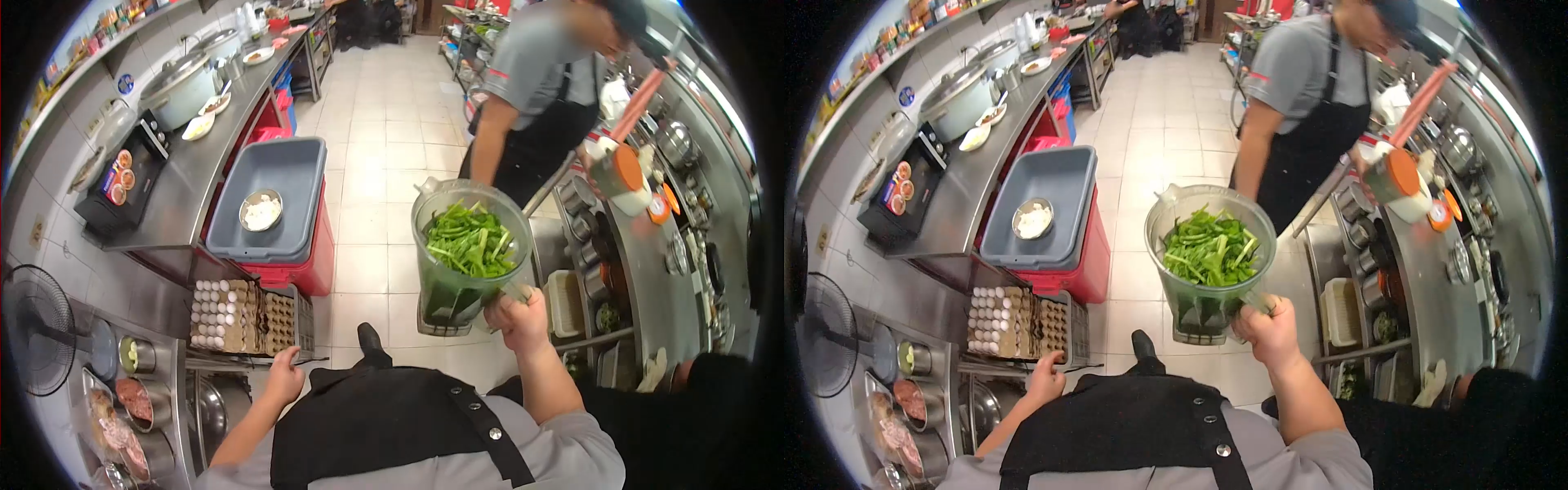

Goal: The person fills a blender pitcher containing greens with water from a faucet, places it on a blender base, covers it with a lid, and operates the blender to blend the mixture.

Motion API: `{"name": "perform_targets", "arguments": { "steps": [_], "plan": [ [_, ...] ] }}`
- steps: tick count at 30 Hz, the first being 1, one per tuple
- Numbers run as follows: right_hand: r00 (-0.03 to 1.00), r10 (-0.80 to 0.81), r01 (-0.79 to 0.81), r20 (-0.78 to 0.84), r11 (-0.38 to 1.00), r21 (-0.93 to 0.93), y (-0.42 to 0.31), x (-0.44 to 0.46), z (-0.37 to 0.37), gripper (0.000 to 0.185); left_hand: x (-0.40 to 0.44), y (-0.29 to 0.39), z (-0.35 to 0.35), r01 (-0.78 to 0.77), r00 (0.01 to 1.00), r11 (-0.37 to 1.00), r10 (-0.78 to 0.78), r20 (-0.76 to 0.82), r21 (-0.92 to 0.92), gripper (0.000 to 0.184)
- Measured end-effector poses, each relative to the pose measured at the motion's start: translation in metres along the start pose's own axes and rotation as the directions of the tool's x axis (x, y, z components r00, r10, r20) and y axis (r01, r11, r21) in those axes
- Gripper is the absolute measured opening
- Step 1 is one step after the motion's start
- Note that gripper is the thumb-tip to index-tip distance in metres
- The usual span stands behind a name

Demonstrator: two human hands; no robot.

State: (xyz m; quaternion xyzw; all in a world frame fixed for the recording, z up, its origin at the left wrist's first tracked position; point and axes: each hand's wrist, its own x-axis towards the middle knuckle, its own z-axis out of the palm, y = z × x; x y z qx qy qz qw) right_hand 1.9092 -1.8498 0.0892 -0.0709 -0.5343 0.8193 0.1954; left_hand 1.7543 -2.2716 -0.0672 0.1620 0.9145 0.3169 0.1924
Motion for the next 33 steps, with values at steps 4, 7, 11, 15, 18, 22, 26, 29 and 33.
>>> {"name": "perform_targets", "arguments": {
  "steps": [4, 7, 11, 15, 18, 22, 26, 29, 33],
  "plan": [
    [0.999, -0.025, 0.027, 0.048, 0.999, -0.039, -0.003, 0.104, 0.011, 0.032, 0.097, 0.020, -0.014, -0.084, 0.996, 0.996, 0.083, -0.014, -0.034, 0.044],
    [1.000, 0.003, -0.002, 0.018, 0.997, -0.074, -0.010, 0.178, 0.022, 0.033, 0.177, 0.046, -0.041, -0.255, 0.960, 0.963, 0.242, -0.145, -0.083, 0.042],
    [1.000, -0.018, 0.018, 0.006, 0.993, -0.115, -0.012, 0.268, 0.026, 0.031, 0.275, 0.101, -0.092, -0.313, 0.939, 0.931, 0.275, -0.205, -0.188, 0.044],
    [0.998, -0.063, 0.062, -0.003, 0.989, -0.131, -0.015, 0.369, 0.021, 0.029, 0.361, 0.144, -0.122, -0.435, 0.879, 0.864, 0.346, -0.330, -0.254, 0.046],
    [0.997, -0.081, 0.082, 0.017, 0.992, -0.092, -0.014, 0.450, 0.018, 0.028, 0.417, 0.169, -0.135, -0.464, 0.861, 0.850, 0.367, -0.351, -0.249, 0.048],
    [0.990, -0.111, 0.111, 0.086, 0.994, 0.000, -0.008, 0.572, 0.002, 0.028, 0.492, 0.191, -0.142, -0.429, 0.854, 0.885, 0.331, -0.401, -0.183, 0.051],
    [0.985, -0.086, 0.094, 0.148, 0.994, -0.046, -0.008, 0.692, -0.009, 0.032, 0.558, 0.195, -0.164, -0.288, 0.828, 0.948, 0.177, -0.533, -0.132, 0.053],
    [0.979, -0.041, 0.049, 0.199, 0.998, -0.039, -0.009, 0.773, -0.018, 0.030, 0.594, 0.197, -0.186, -0.205, 0.763, 0.970, 0.076, -0.642, -0.129, 0.055],
    [0.978, -0.023, 0.016, 0.208, 0.999, 0.033, 0.004, 0.864, -0.025, 0.027, 0.630, 0.205, -0.207, -0.095, 0.707, 0.982, -0.051, -0.705, -0.166, 0.055]
  ]
}}
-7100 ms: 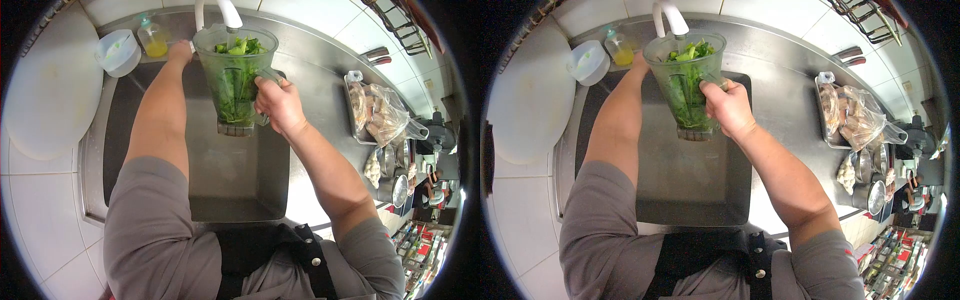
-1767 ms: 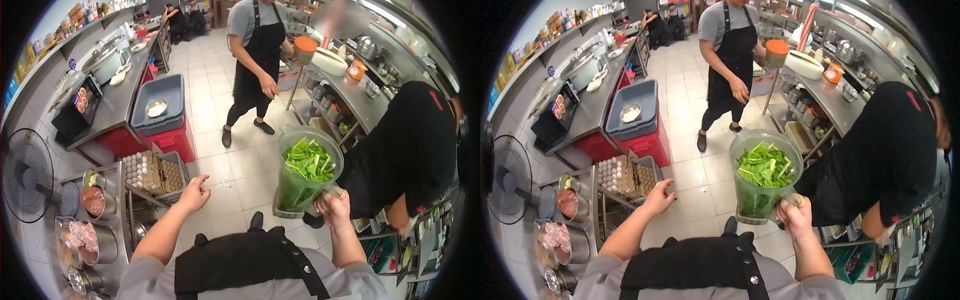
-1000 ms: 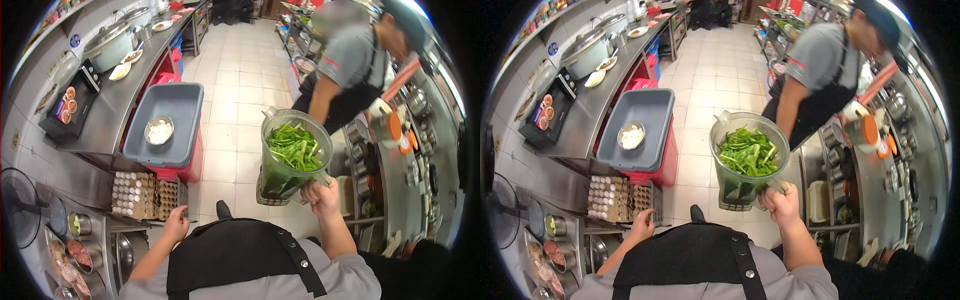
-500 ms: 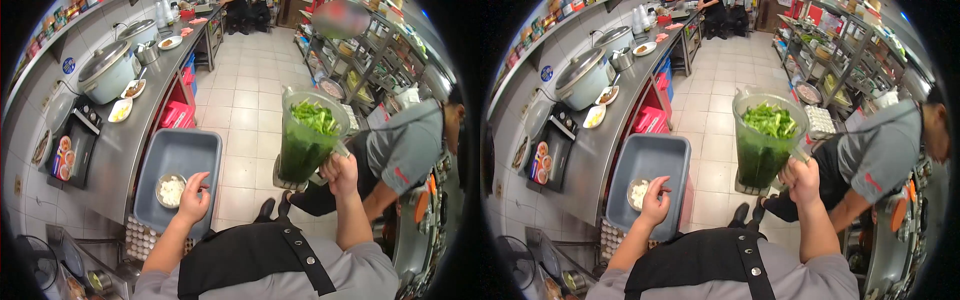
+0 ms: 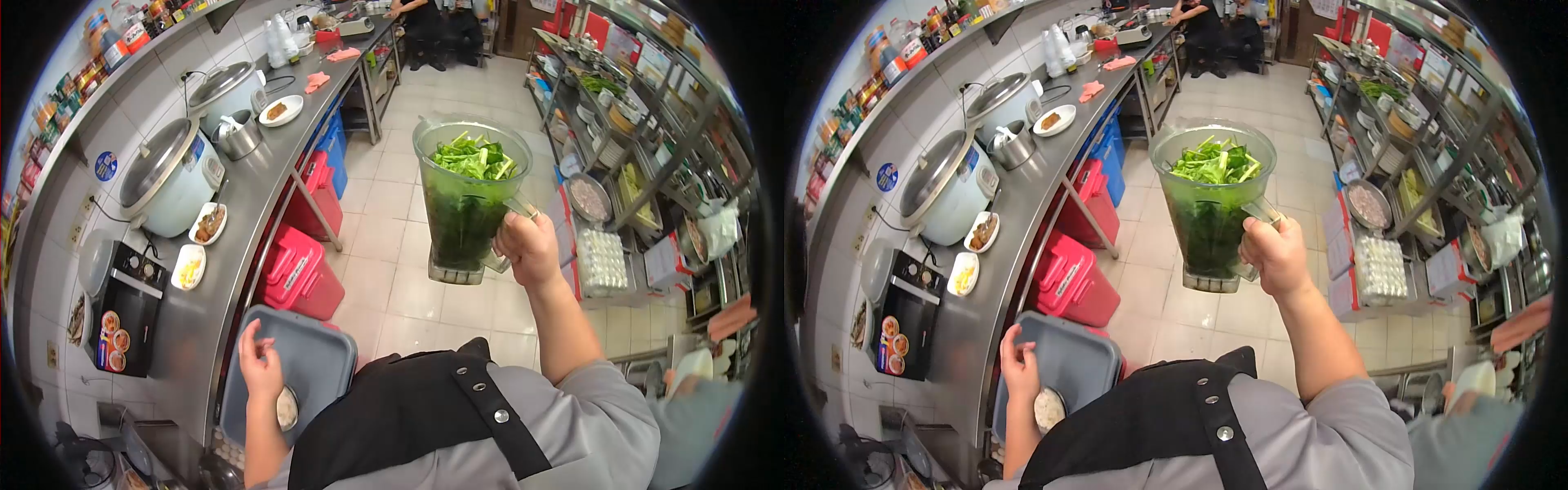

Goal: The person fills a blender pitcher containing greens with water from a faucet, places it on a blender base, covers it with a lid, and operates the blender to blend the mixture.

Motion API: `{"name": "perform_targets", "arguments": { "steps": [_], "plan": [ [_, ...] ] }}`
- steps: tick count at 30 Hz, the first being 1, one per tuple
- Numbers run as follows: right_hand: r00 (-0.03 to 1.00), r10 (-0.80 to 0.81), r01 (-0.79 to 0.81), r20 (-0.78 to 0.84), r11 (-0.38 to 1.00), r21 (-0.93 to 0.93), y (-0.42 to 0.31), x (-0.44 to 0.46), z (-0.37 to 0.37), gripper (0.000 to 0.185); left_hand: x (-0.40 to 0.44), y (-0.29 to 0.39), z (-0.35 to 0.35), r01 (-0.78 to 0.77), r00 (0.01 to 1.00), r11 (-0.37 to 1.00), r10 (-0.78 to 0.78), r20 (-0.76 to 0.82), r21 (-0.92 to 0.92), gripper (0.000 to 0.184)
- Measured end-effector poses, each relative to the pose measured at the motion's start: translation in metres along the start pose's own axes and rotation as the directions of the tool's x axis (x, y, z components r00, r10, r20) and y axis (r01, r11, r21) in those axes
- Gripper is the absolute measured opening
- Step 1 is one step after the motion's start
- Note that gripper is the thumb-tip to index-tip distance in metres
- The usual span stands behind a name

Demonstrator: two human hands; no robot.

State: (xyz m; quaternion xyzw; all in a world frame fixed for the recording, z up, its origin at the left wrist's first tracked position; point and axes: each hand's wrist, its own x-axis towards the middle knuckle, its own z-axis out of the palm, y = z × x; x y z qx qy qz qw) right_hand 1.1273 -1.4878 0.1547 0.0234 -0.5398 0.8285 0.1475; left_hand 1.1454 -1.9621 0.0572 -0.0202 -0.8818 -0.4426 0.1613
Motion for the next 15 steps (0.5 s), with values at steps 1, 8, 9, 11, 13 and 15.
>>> {"name": "perform_targets", "arguments": {
  "steps": [1, 8, 9, 11, 13, 15],
  "plan": [
    [1.000, 0.000, 0.000, 0.014, 1.000, 0.011, 0.005, 0.021, -0.008, 0.027, 0.014, 0.000, 0.008, 0.021, 1.000, 1.000, -0.020, -0.011, 0.013, 0.055],
    [0.999, 0.034, -0.034, 0.014, 0.999, -0.013, 0.026, 0.157, -0.037, 0.030, 0.137, -0.005, 0.124, -0.034, 0.993, 0.999, 0.036, 0.109, -0.017, 0.045],
    [0.999, 0.052, -0.052, 0.008, 0.998, -0.031, 0.028, 0.176, -0.042, 0.030, 0.160, -0.001, 0.146, -0.061, 0.990, 0.998, 0.059, 0.130, 0.008, 0.043],
    [0.997, 0.083, -0.083, -0.003, 0.995, -0.064, 0.027, 0.215, -0.054, 0.030, 0.206, -0.020, 0.196, 0.018, 0.969, 0.998, -0.002, 0.248, -0.063, 0.036],
    [0.995, 0.093, -0.094, -0.022, 0.991, -0.099, 0.021, 0.251, -0.059, 0.030, 0.249, -0.021, 0.237, 0.010, 0.950, 1.000, -0.007, 0.313, -0.005, 0.038],
    [0.995, 0.084, -0.091, -0.058, 0.989, -0.121, 0.018, 0.285, -0.070, 0.029, 0.299, -0.014, 0.273, -0.016, 0.918, 0.999, 0.026, 0.396, -0.030, 0.038]
  ]
}}
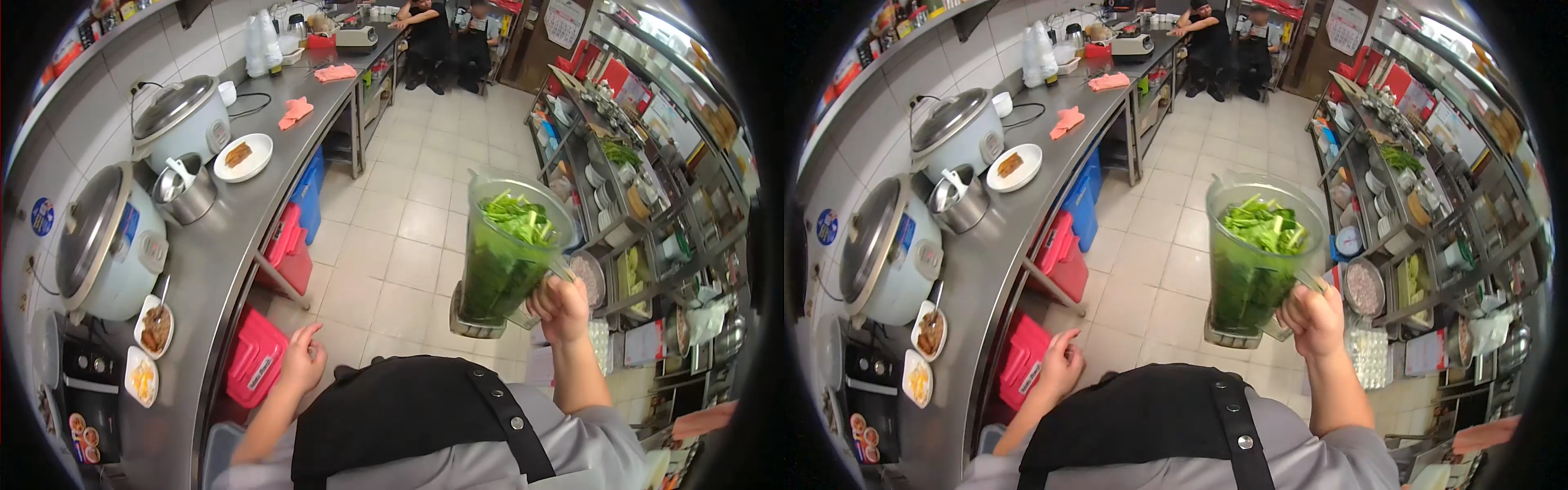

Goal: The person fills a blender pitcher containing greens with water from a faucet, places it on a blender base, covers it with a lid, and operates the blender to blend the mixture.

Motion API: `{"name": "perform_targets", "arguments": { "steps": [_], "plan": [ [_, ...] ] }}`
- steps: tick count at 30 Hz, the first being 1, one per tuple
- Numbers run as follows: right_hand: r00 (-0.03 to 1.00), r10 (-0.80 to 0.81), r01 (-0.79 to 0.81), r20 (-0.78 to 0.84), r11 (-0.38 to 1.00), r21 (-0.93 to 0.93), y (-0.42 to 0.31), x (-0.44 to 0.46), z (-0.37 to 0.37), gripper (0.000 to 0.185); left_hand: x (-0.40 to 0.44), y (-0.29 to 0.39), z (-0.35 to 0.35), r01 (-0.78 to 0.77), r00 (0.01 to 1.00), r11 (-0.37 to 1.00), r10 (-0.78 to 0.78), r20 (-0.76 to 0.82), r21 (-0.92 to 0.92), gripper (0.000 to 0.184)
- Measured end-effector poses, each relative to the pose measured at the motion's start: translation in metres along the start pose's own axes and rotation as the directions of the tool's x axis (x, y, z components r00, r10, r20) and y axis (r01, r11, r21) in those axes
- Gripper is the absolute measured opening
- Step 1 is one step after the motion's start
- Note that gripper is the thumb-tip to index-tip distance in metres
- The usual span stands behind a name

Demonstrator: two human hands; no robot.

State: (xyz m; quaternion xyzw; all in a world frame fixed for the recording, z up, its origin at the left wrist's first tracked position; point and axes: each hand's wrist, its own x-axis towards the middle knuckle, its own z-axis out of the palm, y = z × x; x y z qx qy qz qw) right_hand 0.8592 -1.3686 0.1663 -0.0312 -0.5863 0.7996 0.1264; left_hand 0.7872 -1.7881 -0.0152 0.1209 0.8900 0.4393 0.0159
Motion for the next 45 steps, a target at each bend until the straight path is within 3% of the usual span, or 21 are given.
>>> {"name": "perform_targets", "arguments": {
  "steps": [4, 11, 14, 17, 20, 27, 33, 37, 39, 41, 45],
  "plan": [
    [0.993, -0.078, 0.077, -0.090, 0.997, -0.015, -0.008, 0.062, -0.026, 0.031, 0.123, 0.024, 0.013, -0.139, 0.984, 0.990, 0.135, 0.118, 0.027, 0.039],
    [0.980, -0.160, 0.156, -0.120, 0.987, -0.043, 0.000, 0.198, -0.094, 0.032, 0.312, 0.061, 0.072, -0.204, 0.968, 0.978, 0.198, 0.157, 0.028, 0.040],
    [0.984, -0.155, 0.153, -0.094, 0.988, -0.023, 0.007, 0.267, -0.127, 0.032, 0.370, 0.050, 0.103, -0.210, 0.961, 0.966, 0.175, 0.216, 0.150, 0.042],
    [0.992, -0.119, 0.120, -0.047, 0.992, 0.025, 0.014, 0.348, -0.158, 0.029, 0.415, 0.043, 0.122, -0.048, 0.968, 0.971, -0.014, 0.252, 0.236, 0.043],
    [0.993, -0.117, 0.116, 0.024, 0.992, 0.047, 0.020, 0.431, -0.184, 0.029, 0.459, 0.067, 0.127, 0.032, 0.958, 0.969, -0.100, 0.269, 0.245, 0.043],
    [0.986, -0.144, 0.137, 0.081, 0.987, 0.089, 0.022, 0.608, -0.201, 0.030, 0.570, 0.077, 0.136, 0.169, 0.976, 0.955, -0.197, 0.096, 0.245, 0.044],
    [0.973, -0.205, 0.199, 0.108, 0.978, 0.057, 0.027, 0.753, -0.191, 0.031, 0.711, 0.049, 0.154, 0.055, 0.997, 0.972, -0.064, 0.031, 0.229, 0.041],
    [0.970, -0.176, 0.179, 0.170, 0.984, 0.000, 0.017, 0.853, -0.177, 0.039, 0.838, 0.038, 0.159, 0.037, 0.992, 0.978, -0.011, -0.125, 0.205, 0.042],
    [0.975, -0.155, 0.159, 0.161, 0.987, -0.010, 0.017, 0.897, -0.174, 0.038, 0.906, 0.048, 0.145, -0.039, 0.980, 0.984, 0.071, -0.184, 0.174, 0.040],
    [0.974, -0.152, 0.155, 0.169, 0.988, 0.000, 0.017, 0.936, -0.174, 0.038, 0.972, 0.050, 0.132, -0.096, 0.942, 0.962, 0.171, -0.289, 0.255, 0.037],
    [0.970, -0.149, 0.150, 0.193, 0.989, 0.009, 0.018, 1.023, -0.175, 0.036, 1.101, 0.023, 0.105, 0.044, 0.880, 0.932, 0.135, -0.456, 0.361, 0.038]
  ]
}}
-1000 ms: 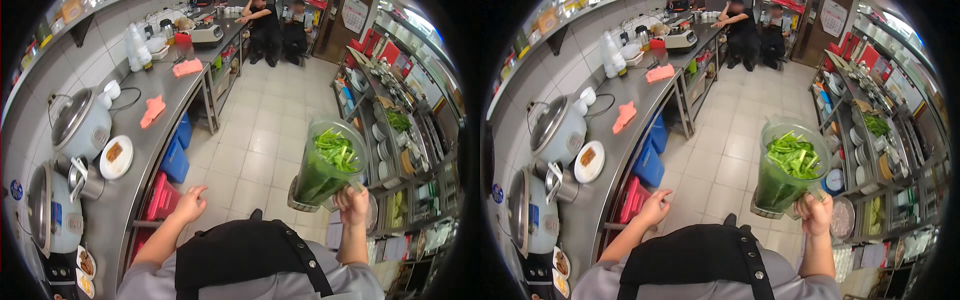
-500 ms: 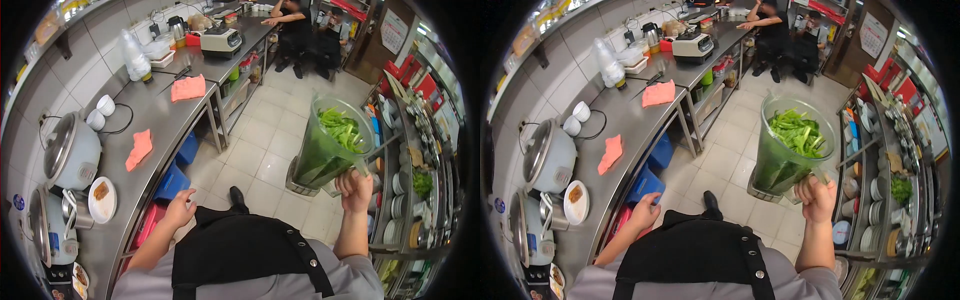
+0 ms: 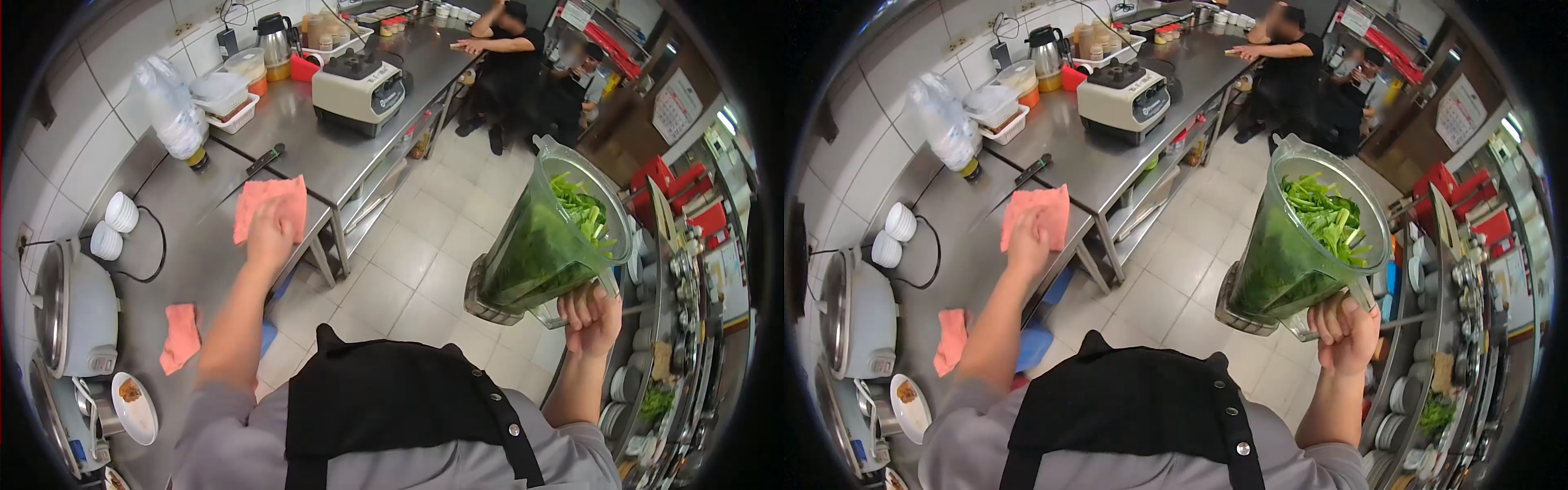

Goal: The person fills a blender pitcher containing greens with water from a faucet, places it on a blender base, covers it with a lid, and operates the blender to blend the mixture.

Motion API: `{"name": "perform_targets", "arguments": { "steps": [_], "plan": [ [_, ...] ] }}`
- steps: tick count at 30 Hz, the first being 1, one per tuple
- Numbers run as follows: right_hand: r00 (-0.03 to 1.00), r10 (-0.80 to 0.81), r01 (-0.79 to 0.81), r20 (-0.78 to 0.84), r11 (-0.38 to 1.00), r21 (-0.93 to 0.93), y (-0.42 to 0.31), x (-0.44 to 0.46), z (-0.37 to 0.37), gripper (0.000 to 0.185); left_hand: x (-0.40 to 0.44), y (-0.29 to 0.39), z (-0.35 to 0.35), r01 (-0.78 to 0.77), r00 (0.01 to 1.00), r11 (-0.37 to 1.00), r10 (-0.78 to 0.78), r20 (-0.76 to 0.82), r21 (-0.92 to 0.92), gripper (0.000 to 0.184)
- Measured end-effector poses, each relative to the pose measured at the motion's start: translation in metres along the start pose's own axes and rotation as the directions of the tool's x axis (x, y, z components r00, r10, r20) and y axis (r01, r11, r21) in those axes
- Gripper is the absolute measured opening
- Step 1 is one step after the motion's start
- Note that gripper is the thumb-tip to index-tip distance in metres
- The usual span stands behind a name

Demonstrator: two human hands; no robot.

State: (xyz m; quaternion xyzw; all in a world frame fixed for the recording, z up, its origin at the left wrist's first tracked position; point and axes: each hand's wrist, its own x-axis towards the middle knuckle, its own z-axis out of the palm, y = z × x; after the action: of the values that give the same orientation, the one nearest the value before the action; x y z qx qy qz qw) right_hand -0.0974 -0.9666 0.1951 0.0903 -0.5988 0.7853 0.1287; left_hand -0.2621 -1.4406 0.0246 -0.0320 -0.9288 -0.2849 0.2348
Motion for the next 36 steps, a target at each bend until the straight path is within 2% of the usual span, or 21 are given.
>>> {"name": "perform_targets", "arguments": {
  "steps": [3, 7, 9, 10, 13, 18, 21, 25, 29, 36],
  "plan": [
    [0.997, -0.003, 0.003, 0.079, 1.000, -0.006, 0.014, 0.066, -0.019, 0.036, 0.038, -0.027, 0.035, 0.122, 0.992, 0.980, -0.116, -0.051, 0.160, 0.039],
    [0.977, -0.015, -0.019, 0.214, 0.988, 0.154, 0.037, 0.159, -0.048, 0.031, 0.034, -0.041, 0.075, 0.238, 0.971, 0.845, -0.198, -0.133, 0.479, 0.040],
    [0.955, -0.021, -0.043, 0.296, 0.977, 0.209, 0.050, 0.206, -0.061, 0.027, 0.034, -0.045, 0.076, 0.266, 0.963, 0.854, -0.218, -0.157, 0.447, 0.039],
    [0.960, 0.010, -0.068, 0.279, 0.977, 0.200, 0.049, 0.228, -0.059, 0.022, 0.031, -0.045, 0.075, 0.277, 0.960, 0.857, -0.229, -0.160, 0.434, 0.039],
    [0.947, 0.021, -0.073, 0.322, 0.986, 0.150, 0.057, 0.298, -0.053, 0.040, 0.038, -0.041, 0.076, 0.353, 0.935, 0.822, -0.326, -0.138, 0.447, 0.039],
    [0.904, -0.026, -0.058, 0.426, 0.982, 0.182, 0.073, 0.402, -0.026, 0.040, 0.043, -0.030, 0.077, 0.382, 0.924, 0.805, -0.338, -0.178, 0.454, 0.040],
    [0.844, -0.097, -0.045, 0.528, 0.967, 0.250, 0.087, 0.458, -0.002, 0.039, 0.051, -0.028, 0.076, 0.402, 0.916, 0.801, -0.349, -0.198, 0.444, 0.041],
    [0.869, -0.058, -0.105, 0.491, 0.949, 0.299, 0.103, 0.505, 0.040, 0.040, 0.053, -0.039, 0.076, 0.399, 0.914, 0.826, -0.325, -0.241, 0.399, 0.042],
    [0.839, -0.050, -0.115, 0.542, 0.957, 0.267, 0.106, 0.553, 0.083, 0.040, 0.059, -0.032, 0.078, 0.433, 0.895, 0.816, -0.339, -0.291, 0.382, 0.040],
    [0.753, -0.040, -0.164, 0.657, 0.955, 0.246, 0.128, 0.620, 0.143, 0.041, 0.067, -0.034, 0.077, 0.411, 0.904, 0.828, -0.317, -0.287, 0.381, 0.043]
  ]
}}
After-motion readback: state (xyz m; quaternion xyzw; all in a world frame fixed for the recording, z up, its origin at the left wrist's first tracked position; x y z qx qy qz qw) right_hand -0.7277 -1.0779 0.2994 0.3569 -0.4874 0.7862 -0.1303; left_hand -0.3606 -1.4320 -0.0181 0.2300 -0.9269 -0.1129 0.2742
